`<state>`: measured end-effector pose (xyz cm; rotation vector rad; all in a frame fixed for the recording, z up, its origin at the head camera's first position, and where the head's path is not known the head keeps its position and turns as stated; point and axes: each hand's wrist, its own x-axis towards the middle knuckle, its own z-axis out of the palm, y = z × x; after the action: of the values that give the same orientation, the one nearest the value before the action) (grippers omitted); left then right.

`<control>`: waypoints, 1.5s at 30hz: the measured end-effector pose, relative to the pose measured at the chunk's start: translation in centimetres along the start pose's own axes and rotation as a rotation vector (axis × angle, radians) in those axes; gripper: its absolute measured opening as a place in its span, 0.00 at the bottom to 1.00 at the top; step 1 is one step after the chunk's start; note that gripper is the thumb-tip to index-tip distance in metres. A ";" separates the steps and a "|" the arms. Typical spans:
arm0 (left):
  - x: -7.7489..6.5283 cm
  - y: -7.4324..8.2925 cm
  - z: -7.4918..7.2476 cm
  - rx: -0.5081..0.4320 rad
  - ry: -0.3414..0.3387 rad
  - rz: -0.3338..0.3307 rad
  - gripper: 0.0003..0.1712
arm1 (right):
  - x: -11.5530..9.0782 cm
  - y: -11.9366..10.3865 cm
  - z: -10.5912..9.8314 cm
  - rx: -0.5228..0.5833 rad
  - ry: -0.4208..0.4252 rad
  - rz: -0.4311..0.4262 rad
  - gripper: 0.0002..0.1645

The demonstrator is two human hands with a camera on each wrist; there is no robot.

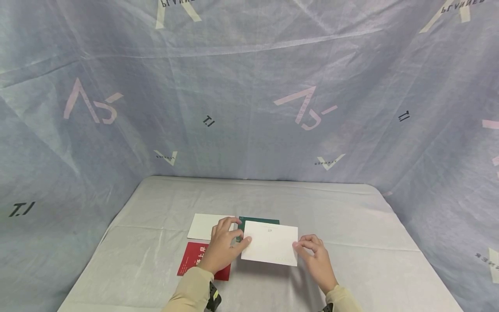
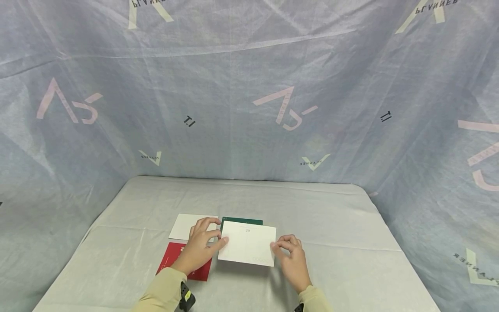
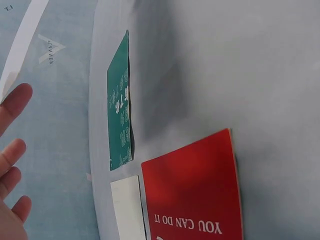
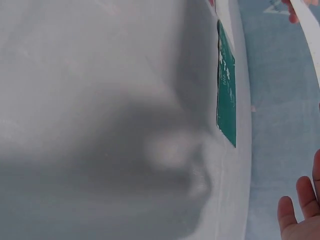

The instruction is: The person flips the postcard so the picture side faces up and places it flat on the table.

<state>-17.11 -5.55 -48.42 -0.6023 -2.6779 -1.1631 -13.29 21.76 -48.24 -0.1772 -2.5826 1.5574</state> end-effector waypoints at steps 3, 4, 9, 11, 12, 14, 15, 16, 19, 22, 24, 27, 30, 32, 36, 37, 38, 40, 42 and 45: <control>0.1 0.0 0.1 0.012 0.000 -0.008 0.16 | 0.0 -0.1 0.0 0.005 0.004 0.008 0.13; 0.1 0.0 0.1 0.017 0.002 -0.007 0.16 | 0.0 -0.2 0.0 0.008 0.005 0.011 0.13; 0.2 0.0 0.3 0.023 0.011 0.001 0.17 | 0.0 -0.6 -0.1 0.009 0.010 0.011 0.14; 0.2 0.0 0.4 0.023 0.011 0.002 0.17 | -0.1 -0.7 -0.1 0.000 0.012 0.001 0.15; 0.2 0.0 0.4 0.022 0.012 0.002 0.17 | -0.2 -0.7 -0.2 -0.009 0.014 -0.007 0.15; 0.2 0.0 0.4 0.027 0.016 0.003 0.17 | -0.2 -0.7 -0.2 -0.036 0.018 -0.028 0.16; 0.2 0.0 0.4 0.028 0.017 0.003 0.17 | -0.3 -0.7 -0.2 -0.051 0.021 -0.039 0.16; 0.2 0.1 0.4 0.028 0.017 0.003 0.17 | -0.3 -0.7 -0.2 -0.066 0.024 -0.048 0.15; 0.3 0.2 0.4 0.028 0.019 0.003 0.17 | -0.3 -0.7 -0.2 -0.101 0.035 -0.071 0.15; 0.3 0.3 0.4 0.023 0.016 0.002 0.18 | -0.3 -0.7 -0.3 -0.113 0.047 -0.087 0.15; 0.3 0.4 0.4 0.023 0.014 0.006 0.18 | -0.3 -0.7 -0.4 -0.122 0.053 -0.096 0.15; 0.3 0.6 0.5 0.031 0.008 0.015 0.18 | -0.4 -0.6 -0.5 -0.127 0.056 -0.097 0.15; 0.4 0.6 0.6 0.041 0.000 0.020 0.19 | -0.4 -0.5 -0.6 -0.136 0.053 -0.089 0.15; 0.5 0.7 0.6 0.041 -0.009 0.016 0.19 | -0.4 -0.5 -0.7 -0.137 0.051 -0.081 0.16; 0.4 0.6 0.8 0.040 -0.021 0.012 0.20 | -0.5 -0.5 -0.8 -0.139 0.052 -0.070 0.16; 0.4 0.6 0.8 0.042 -0.020 0.017 0.20 | -0.5 -0.5 -0.8 -0.140 0.054 -0.070 0.16; 0.4 0.6 0.8 0.047 -0.020 0.023 0.20 | -0.6 -0.5 -0.8 -0.143 0.056 -0.071 0.16; 0.3 0.6 0.9 0.052 -0.014 0.039 0.21 | -0.6 -0.4 -0.9 -0.149 0.062 -0.073 0.17; 0.4 0.6 1.0 0.057 -0.010 0.050 0.21 | -0.6 -0.3 -0.9 -0.155 0.066 -0.070 0.17; 0.4 0.7 1.1 0.050 -0.014 0.053 0.21 | -0.6 -0.1 -1.0 -0.153 0.068 -0.061 0.16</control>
<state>-17.18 -4.17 -48.61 -0.6721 -2.6766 -1.0796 -12.58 22.47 -47.70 -0.1615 -2.6276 1.3110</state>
